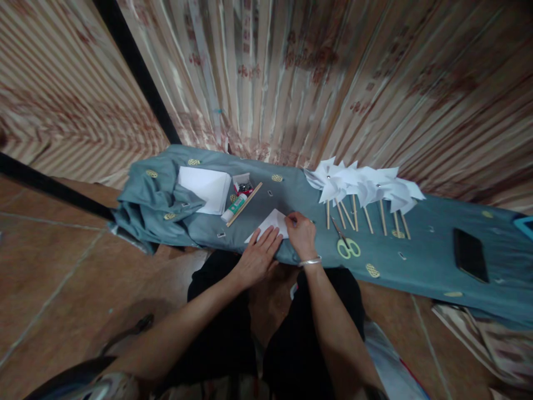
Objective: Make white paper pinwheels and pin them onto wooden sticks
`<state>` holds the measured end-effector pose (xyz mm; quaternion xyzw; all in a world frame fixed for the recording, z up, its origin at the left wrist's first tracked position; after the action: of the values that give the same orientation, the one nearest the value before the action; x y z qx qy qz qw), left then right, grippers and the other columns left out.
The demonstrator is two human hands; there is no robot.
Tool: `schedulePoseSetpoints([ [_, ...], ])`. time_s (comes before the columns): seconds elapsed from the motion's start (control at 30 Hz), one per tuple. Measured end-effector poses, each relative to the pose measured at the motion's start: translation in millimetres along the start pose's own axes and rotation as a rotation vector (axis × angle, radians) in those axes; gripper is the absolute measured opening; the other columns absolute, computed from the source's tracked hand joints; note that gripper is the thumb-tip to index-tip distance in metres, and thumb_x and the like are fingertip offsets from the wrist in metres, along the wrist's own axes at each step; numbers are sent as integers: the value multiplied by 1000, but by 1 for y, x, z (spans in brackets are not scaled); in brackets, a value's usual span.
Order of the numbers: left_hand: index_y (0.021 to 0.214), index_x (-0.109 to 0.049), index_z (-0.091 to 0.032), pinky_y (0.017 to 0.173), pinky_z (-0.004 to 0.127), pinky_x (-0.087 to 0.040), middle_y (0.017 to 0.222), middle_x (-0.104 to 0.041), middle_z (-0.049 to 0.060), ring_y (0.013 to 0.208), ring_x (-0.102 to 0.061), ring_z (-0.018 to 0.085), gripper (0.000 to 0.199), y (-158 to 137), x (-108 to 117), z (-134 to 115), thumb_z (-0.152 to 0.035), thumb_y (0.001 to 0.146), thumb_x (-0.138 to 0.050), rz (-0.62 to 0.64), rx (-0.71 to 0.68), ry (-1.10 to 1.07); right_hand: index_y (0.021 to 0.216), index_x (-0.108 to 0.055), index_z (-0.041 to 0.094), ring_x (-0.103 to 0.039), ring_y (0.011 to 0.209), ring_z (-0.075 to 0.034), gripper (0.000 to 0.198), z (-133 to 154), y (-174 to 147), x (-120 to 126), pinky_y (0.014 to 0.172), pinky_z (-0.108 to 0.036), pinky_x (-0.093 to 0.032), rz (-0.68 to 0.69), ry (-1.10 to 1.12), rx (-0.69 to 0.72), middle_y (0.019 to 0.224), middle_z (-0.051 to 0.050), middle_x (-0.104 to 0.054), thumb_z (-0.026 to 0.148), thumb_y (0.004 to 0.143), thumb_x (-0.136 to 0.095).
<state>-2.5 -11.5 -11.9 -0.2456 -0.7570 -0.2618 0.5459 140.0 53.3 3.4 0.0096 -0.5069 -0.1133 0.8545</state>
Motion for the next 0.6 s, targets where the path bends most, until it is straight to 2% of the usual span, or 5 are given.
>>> schedulePoseSetpoints([
  [0.6, 144, -31, -10, 117, 50, -15, 153, -33, 18, 145, -23, 30, 64, -2, -5, 1, -28, 87, -53, 5, 1, 3, 93, -68, 17, -67, 82, -20, 24, 5, -1, 0, 75, -28, -41, 12, -98, 38, 87, -8, -74, 25, 90, -46],
])
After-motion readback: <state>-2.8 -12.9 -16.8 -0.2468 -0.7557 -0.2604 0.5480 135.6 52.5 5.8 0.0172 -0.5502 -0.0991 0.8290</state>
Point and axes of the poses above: each hand's wrist, its own y-axis towards the middle knuckle, its own x-axis out of the back of the hand, z = x × y, the point moved 4 cm from there along y, towards the middle knuckle
